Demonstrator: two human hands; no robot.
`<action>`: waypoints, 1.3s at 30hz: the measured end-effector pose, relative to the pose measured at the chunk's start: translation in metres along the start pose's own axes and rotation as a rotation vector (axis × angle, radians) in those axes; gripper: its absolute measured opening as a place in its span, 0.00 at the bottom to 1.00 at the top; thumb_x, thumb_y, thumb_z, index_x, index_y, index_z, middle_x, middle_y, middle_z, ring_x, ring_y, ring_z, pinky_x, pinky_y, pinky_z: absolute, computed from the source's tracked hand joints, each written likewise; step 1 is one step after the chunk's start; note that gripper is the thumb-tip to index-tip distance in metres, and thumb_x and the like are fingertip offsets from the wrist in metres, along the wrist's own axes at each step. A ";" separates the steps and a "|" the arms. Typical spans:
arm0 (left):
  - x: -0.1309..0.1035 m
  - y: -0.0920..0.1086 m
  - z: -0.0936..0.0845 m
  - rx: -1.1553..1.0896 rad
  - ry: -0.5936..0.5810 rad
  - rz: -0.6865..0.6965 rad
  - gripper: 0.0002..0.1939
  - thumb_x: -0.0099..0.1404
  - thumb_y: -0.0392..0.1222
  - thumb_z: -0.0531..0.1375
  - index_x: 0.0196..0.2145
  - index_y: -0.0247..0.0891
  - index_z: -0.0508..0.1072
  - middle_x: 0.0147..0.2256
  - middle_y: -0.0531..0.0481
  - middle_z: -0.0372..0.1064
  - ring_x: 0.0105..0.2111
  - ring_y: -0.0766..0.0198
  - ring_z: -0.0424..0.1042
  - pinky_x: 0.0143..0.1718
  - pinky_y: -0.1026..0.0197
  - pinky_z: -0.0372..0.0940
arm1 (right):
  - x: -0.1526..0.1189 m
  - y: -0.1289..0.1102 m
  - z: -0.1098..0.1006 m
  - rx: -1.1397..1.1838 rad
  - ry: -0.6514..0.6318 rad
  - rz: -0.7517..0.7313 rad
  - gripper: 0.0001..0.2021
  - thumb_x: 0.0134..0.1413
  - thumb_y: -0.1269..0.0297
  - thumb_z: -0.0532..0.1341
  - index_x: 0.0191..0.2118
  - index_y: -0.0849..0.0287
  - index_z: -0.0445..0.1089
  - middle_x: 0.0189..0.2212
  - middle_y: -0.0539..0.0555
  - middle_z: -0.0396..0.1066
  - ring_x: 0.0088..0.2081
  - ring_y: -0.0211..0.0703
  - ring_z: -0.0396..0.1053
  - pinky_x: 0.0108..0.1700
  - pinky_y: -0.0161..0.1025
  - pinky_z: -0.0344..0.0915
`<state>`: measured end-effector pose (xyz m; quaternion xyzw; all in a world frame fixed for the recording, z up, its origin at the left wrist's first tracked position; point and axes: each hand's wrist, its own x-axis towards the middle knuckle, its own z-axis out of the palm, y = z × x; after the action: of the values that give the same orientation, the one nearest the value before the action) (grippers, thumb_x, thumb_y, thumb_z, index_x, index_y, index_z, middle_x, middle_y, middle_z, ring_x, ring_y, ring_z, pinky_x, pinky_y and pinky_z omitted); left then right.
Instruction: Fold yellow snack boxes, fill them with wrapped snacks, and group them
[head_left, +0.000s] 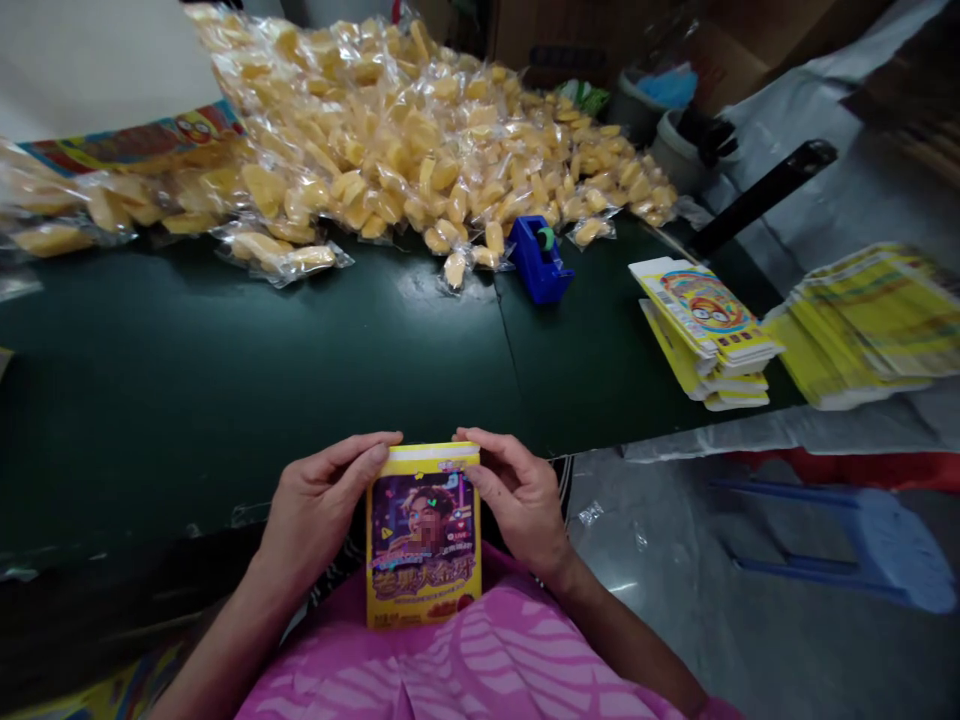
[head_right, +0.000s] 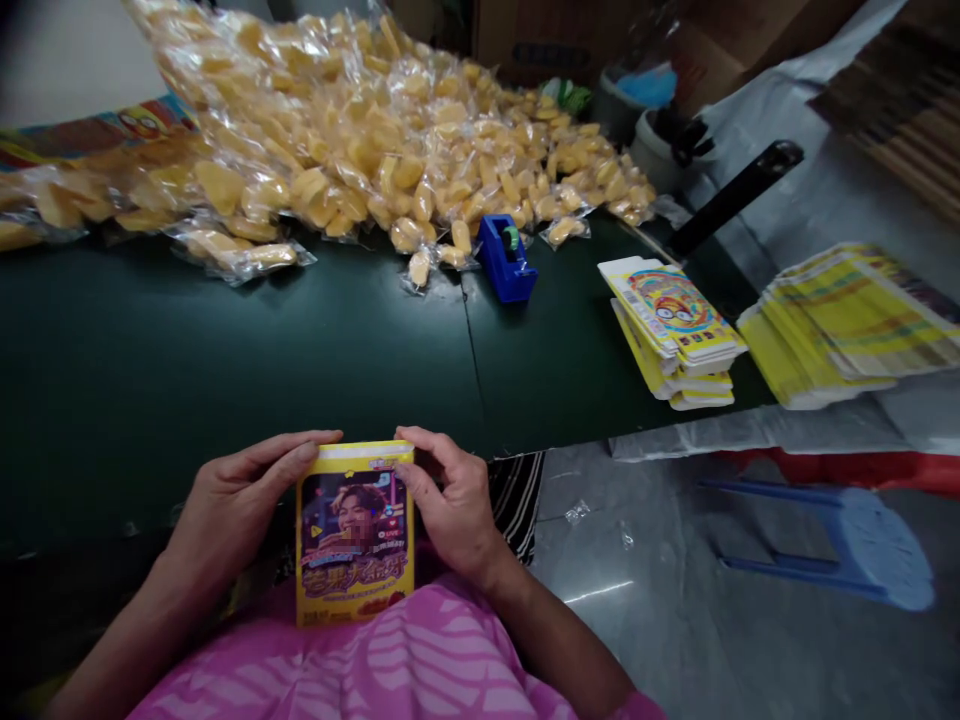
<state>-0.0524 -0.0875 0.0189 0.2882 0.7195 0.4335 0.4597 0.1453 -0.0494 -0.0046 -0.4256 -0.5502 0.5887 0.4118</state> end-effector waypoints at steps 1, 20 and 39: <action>0.001 -0.001 0.000 0.013 0.002 -0.002 0.23 0.45 0.63 0.69 0.32 0.45 0.85 0.33 0.47 0.81 0.30 0.55 0.75 0.27 0.63 0.69 | -0.002 0.002 -0.001 -0.032 -0.009 -0.017 0.13 0.60 0.61 0.65 0.51 0.49 0.75 0.50 0.54 0.77 0.50 0.47 0.76 0.55 0.47 0.72; 0.016 -0.009 -0.014 0.178 -0.220 0.122 0.26 0.49 0.68 0.66 0.37 0.48 0.85 0.45 0.45 0.80 0.48 0.45 0.77 0.51 0.55 0.71 | 0.000 0.001 -0.009 0.074 -0.027 0.054 0.13 0.54 0.63 0.68 0.46 0.52 0.76 0.46 0.53 0.77 0.45 0.44 0.77 0.50 0.42 0.74; 0.012 0.023 0.008 -0.313 -0.022 0.264 0.10 0.59 0.50 0.67 0.33 0.42 0.80 0.40 0.50 0.78 0.37 0.61 0.74 0.38 0.64 0.69 | 0.042 -0.035 0.006 0.160 -0.044 -0.176 0.05 0.52 0.65 0.69 0.32 0.55 0.73 0.42 0.53 0.76 0.43 0.43 0.75 0.46 0.40 0.72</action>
<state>-0.0500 -0.0645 0.0324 0.3098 0.5943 0.5933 0.4459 0.1279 -0.0095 0.0284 -0.3285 -0.5456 0.6014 0.4825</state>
